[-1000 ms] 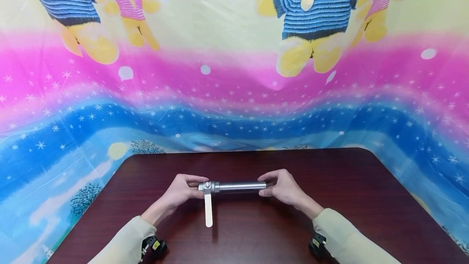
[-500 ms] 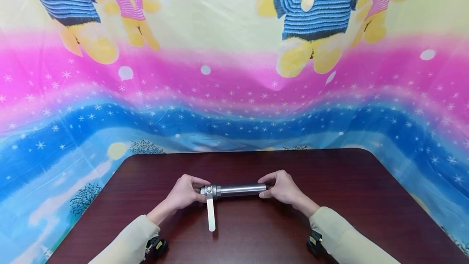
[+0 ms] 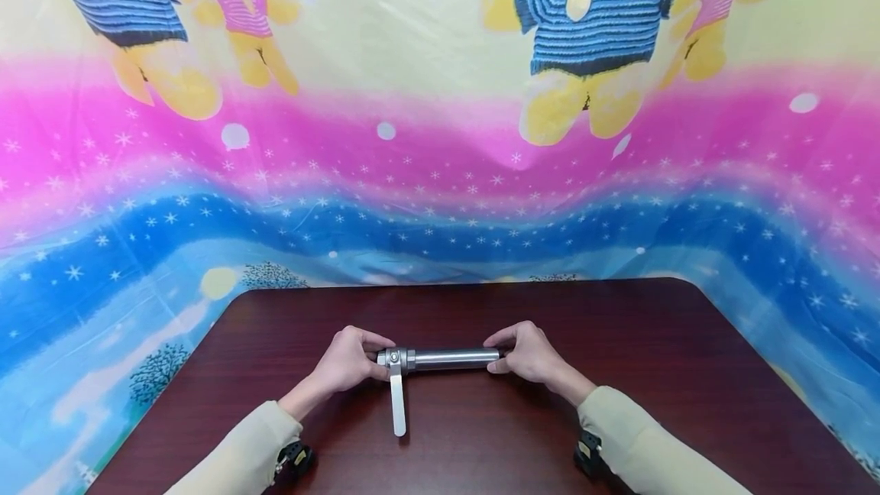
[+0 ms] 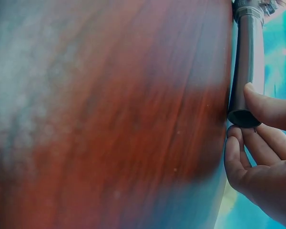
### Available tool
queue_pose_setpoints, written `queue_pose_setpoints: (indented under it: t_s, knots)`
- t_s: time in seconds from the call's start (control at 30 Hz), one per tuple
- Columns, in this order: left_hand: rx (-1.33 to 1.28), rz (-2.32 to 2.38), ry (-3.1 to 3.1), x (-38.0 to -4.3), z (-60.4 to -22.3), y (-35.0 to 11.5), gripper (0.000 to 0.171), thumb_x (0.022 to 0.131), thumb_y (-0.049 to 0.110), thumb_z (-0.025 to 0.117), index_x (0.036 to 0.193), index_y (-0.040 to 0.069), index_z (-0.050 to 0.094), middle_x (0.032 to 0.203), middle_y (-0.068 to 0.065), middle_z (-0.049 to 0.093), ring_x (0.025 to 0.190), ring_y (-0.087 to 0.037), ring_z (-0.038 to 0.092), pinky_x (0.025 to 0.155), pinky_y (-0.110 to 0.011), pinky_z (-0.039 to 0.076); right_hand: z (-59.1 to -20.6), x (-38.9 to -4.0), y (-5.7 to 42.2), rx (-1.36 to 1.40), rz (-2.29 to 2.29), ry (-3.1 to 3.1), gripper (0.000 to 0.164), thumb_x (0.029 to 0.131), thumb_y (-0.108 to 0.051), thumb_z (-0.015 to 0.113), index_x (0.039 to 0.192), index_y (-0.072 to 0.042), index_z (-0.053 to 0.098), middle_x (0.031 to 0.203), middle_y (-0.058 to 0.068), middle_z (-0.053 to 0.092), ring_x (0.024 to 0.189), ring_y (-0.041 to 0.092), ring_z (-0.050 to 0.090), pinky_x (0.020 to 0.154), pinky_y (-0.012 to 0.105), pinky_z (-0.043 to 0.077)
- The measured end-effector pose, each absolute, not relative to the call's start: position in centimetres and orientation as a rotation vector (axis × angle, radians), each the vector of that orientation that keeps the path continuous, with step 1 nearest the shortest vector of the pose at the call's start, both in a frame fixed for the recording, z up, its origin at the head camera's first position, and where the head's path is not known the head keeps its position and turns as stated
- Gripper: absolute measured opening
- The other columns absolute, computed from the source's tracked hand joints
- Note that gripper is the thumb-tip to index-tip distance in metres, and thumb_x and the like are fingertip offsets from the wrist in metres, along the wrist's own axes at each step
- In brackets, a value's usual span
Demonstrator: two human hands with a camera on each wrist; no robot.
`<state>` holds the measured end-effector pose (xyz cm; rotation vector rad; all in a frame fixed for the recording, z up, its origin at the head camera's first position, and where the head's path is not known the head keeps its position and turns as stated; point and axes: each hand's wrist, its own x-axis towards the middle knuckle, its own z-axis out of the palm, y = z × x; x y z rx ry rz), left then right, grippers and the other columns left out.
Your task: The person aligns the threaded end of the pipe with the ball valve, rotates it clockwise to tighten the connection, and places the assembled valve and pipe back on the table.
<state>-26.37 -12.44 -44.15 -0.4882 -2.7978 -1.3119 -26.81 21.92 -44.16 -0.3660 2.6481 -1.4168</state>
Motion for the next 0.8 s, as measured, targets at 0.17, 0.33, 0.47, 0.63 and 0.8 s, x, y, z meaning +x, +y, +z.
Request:
queue_pose_setpoints:
  t_s: [0.17, 0.33, 0.47, 0.63, 0.8]
  knots:
    - [-0.470, -1.349, -2.796, -26.44, -43.98, -12.49, 0.046, 0.064, 0.005, 0.099, 0.108, 0.006, 0.083, 0.095, -0.006, 0.080, 0.090, -0.013, 0.075, 0.080, -0.036, 0.060, -43.96, -26.72, 21.97, -0.318, -1.443, 2.630, 0.035, 0.080, 0.002, 0.088, 0.113, -0.002, 0.081, 0.110, 0.010, 0.075, 0.085, 0.022, 0.060, 0.069, 0.033, 0.051]
    - [-0.453, -1.369, -2.812, -26.38, -44.09, -12.74, 0.048, 0.065, 0.007, 0.100, 0.110, 0.007, 0.083, 0.097, -0.006, 0.080, 0.094, -0.016, 0.075, 0.082, -0.038, 0.061, -44.00, -26.66, 22.06, -0.300, -1.470, 2.600, 0.038, 0.080, 0.001, 0.088, 0.117, 0.000, 0.079, 0.116, 0.013, 0.075, 0.092, 0.022, 0.066, 0.074, 0.034, 0.055]
    - [-0.451, -1.379, -2.819, -26.19, -44.24, -12.96, 0.050, 0.064, 0.008, 0.100, 0.111, 0.006, 0.083, 0.101, -0.008, 0.080, 0.100, -0.020, 0.076, 0.088, -0.041, 0.060, -44.11, -26.66, 22.12, -0.310, -1.505, 2.570, 0.039, 0.080, 0.003, 0.087, 0.118, 0.002, 0.078, 0.115, 0.014, 0.075, 0.095, 0.023, 0.068, 0.075, 0.033, 0.057]
    - [-0.464, -1.394, -2.812, -26.10, -44.21, -13.08, 0.051, 0.064, 0.006, 0.100, 0.112, 0.004, 0.082, 0.101, -0.010, 0.079, 0.101, -0.021, 0.076, 0.089, -0.042, 0.060, -44.04, -26.64, 22.25, -0.325, -1.518, 2.547, 0.038, 0.081, 0.004, 0.086, 0.119, 0.004, 0.077, 0.113, 0.014, 0.075, 0.094, 0.023, 0.068, 0.074, 0.033, 0.058]
    - [-0.498, -1.451, -2.810, -25.96, -43.87, -13.39, 0.057, 0.066, 0.004, 0.099, 0.118, -0.003, 0.078, 0.109, -0.016, 0.078, 0.105, -0.027, 0.075, 0.090, -0.041, 0.060, -43.68, -26.63, 22.46, -0.368, -1.561, 2.507, 0.043, 0.081, 0.002, 0.086, 0.122, 0.007, 0.074, 0.114, 0.017, 0.075, 0.097, 0.025, 0.069, 0.077, 0.031, 0.059]
